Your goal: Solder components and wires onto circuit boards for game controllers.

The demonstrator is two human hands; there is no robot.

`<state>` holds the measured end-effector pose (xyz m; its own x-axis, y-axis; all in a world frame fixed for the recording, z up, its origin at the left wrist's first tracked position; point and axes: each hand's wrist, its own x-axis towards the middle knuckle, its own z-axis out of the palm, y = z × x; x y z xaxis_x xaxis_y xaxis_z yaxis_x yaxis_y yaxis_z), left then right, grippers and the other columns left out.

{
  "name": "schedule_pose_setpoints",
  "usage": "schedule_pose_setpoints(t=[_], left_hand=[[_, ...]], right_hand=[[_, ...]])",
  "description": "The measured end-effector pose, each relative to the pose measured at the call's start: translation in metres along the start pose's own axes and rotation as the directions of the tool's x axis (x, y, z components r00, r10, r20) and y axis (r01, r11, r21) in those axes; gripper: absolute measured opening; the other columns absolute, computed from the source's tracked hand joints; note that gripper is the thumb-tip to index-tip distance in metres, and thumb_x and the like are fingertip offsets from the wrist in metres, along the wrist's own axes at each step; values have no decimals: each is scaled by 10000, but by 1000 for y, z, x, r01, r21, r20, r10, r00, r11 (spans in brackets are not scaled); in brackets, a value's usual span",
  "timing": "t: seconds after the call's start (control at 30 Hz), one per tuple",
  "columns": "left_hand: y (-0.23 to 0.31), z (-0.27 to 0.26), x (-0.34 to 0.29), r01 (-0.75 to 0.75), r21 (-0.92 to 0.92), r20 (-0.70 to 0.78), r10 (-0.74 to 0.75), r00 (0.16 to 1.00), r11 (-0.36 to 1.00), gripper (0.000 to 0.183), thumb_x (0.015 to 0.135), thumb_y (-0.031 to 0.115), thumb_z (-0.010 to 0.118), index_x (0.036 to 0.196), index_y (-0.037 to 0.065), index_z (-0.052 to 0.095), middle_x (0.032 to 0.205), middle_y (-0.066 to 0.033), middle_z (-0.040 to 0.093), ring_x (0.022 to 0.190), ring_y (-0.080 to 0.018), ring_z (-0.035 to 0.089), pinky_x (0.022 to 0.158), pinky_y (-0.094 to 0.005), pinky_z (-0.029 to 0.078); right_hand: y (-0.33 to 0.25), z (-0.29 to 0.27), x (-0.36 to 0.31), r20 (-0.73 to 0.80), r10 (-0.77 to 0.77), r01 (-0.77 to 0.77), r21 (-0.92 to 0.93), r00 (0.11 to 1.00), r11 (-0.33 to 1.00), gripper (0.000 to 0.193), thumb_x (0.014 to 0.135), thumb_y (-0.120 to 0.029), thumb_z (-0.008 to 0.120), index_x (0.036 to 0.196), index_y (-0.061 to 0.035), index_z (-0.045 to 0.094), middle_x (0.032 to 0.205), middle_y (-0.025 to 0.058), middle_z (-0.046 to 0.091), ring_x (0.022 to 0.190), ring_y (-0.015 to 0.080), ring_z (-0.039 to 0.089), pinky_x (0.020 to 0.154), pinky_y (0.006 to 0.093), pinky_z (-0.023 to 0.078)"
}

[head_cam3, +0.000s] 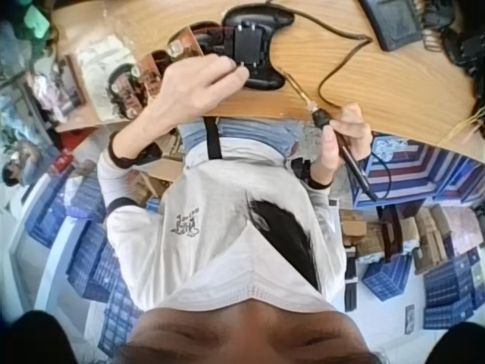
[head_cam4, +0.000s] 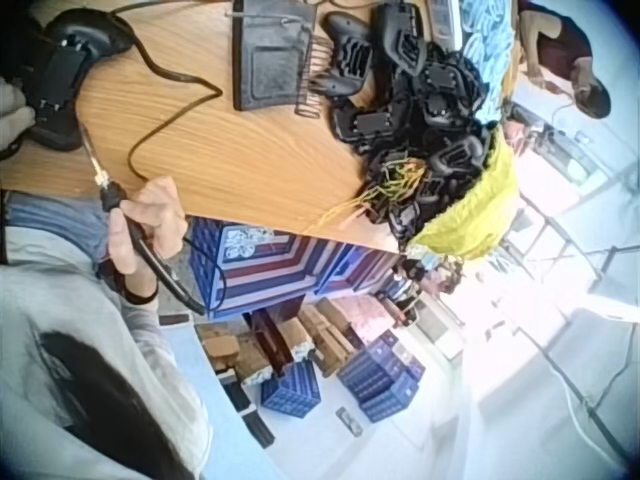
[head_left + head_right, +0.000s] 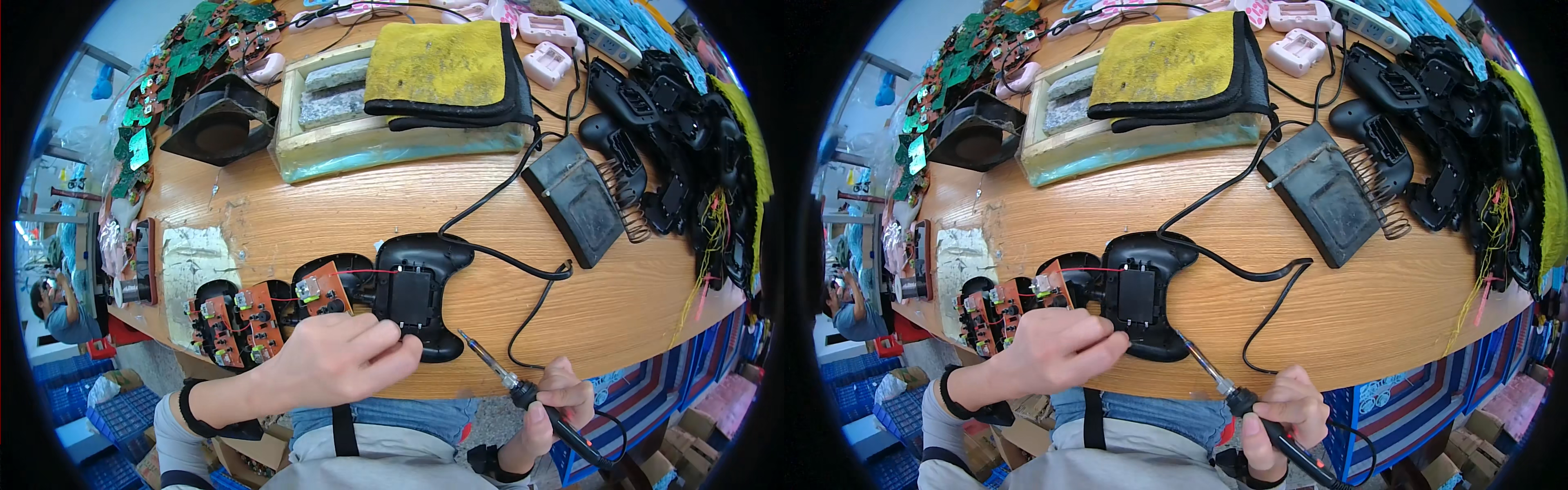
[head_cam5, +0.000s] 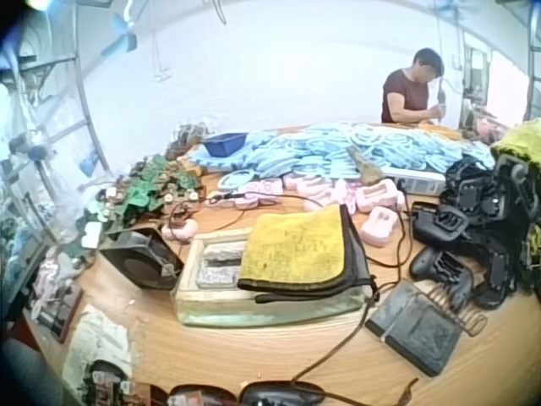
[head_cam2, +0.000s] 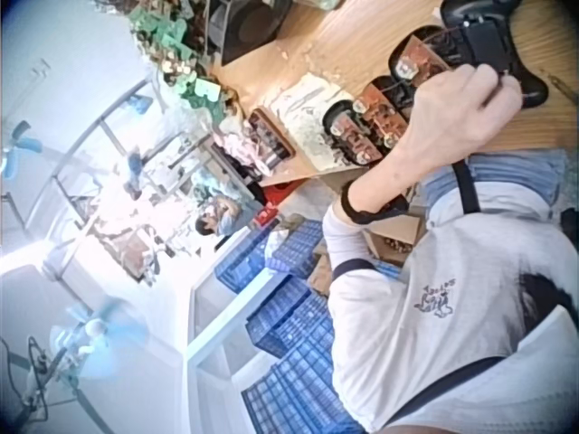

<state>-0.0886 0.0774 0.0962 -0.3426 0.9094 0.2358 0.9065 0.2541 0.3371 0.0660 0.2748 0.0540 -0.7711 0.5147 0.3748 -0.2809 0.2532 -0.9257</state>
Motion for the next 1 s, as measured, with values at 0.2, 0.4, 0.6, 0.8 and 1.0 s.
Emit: schedule_pose_setpoints(t=[0.2, 0.4, 0.6, 0.8, 1.0], left_hand=[[-8, -9, 7, -159, 172, 273, 108, 956, 972, 161, 690, 138, 574, 835, 84, 529, 681, 5, 411, 665, -97, 484, 566, -222, 355], [-24, 7, 2, 112, -192, 124, -89, 988, 975, 202, 594, 83, 727, 747, 116, 600, 849, 4, 525, 863, -180, 508, 783, -338, 354], [-26, 11, 13, 212, -230, 65, -202, 977, 950, 177, 609, 71, 710, 730, 97, 584, 889, -12, 525, 971, -220, 494, 835, -356, 338], [-27, 21, 9, 206, -242, 106, -185, 977, 948, 177, 614, 60, 702, 735, 95, 578, 969, -7, 542, 1024, -226, 474, 863, -368, 325], [-28, 20, 6, 203, -221, 114, -182, 977, 954, 180, 614, 61, 703, 737, 95, 577, 978, -9, 541, 1031, -230, 468, 868, -375, 323]], right_hand=[[-1, 7, 6, -76, -14, 13, -12, 997, 1000, 205, 644, -134, 648, 679, -38, 470, 462, 22, 418, 381, 135, 344, 479, 293, 271], [0, 10, 5, -45, -1, 1, 5, 999, 1000, 201, 644, -134, 657, 690, -39, 486, 471, 29, 445, 386, 136, 356, 481, 292, 271], [1, 13, 5, -54, 7, -6, 22, 999, 1000, 197, 639, -128, 669, 696, -40, 502, 462, 27, 451, 383, 134, 356, 477, 290, 266], [3, 16, 7, 3, 30, -30, 16, 1000, 999, 206, 637, -134, 681, 711, -43, 511, 457, 22, 449, 377, 138, 357, 470, 290, 261], [5, 22, 9, 78, 4, -4, 1, 997, 1000, 200, 631, -108, 684, 710, -44, 512, 446, 26, 443, 369, 145, 361, 463, 288, 263]])
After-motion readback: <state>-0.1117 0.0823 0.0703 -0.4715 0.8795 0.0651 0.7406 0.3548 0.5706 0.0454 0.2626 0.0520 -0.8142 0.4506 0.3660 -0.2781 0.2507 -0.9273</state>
